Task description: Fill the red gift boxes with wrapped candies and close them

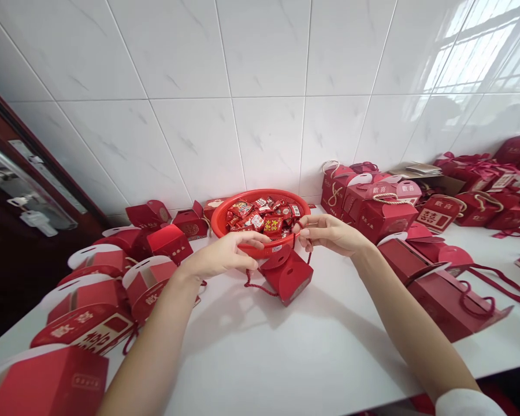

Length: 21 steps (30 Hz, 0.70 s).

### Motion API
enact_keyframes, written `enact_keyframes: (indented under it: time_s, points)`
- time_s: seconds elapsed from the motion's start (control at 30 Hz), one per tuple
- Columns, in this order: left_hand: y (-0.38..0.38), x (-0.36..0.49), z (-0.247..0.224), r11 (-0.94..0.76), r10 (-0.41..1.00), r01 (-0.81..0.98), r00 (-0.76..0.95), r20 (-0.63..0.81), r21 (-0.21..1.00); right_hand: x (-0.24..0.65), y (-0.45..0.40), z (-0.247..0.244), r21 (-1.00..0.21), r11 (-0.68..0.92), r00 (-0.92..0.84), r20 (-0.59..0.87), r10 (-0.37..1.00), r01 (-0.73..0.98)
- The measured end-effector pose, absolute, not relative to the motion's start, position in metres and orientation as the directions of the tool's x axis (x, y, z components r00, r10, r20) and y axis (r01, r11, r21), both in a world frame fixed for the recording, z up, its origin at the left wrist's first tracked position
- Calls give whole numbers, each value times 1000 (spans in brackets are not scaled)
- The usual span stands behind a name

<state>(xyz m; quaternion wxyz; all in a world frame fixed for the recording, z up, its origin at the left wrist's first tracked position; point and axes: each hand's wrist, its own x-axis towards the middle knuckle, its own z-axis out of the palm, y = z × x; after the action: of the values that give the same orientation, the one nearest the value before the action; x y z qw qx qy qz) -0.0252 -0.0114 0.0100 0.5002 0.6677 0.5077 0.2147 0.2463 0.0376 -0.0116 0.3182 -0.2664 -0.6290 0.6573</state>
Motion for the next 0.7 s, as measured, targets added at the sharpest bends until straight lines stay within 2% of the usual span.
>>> enact_keyframes:
  time_s: [0.13,0.2,0.27,0.3,0.37,0.5,0.6,0.7]
  points:
    - [-18,-26,18,-14,918,188,391,-62,982,246,24,-1,-993,113,-609,106,786,-27]
    - [-22,-20,19,-54,942,55,334,33,997,243,18,2,-986,165,-580,136,803,-3]
    - [-25,-14,19,-105,951,-4,292,102,994,239,13,2,-984,179,-588,134,797,18]
    - [-26,-12,19,-122,950,23,293,110,992,237,12,1,-984,177,-608,121,785,34]
    - [-26,-10,17,-152,943,199,322,81,968,232,12,-3,-978,190,-651,92,753,82]
    - [-26,-13,13,-209,908,608,412,-79,766,230,17,-11,-950,245,-655,60,753,194]
    - [-24,-13,6,-237,873,735,448,-193,635,232,21,-16,-917,293,-643,55,764,270]
    - [-18,-9,-8,-236,895,784,406,-186,575,233,22,-19,-860,355,-649,37,760,366]
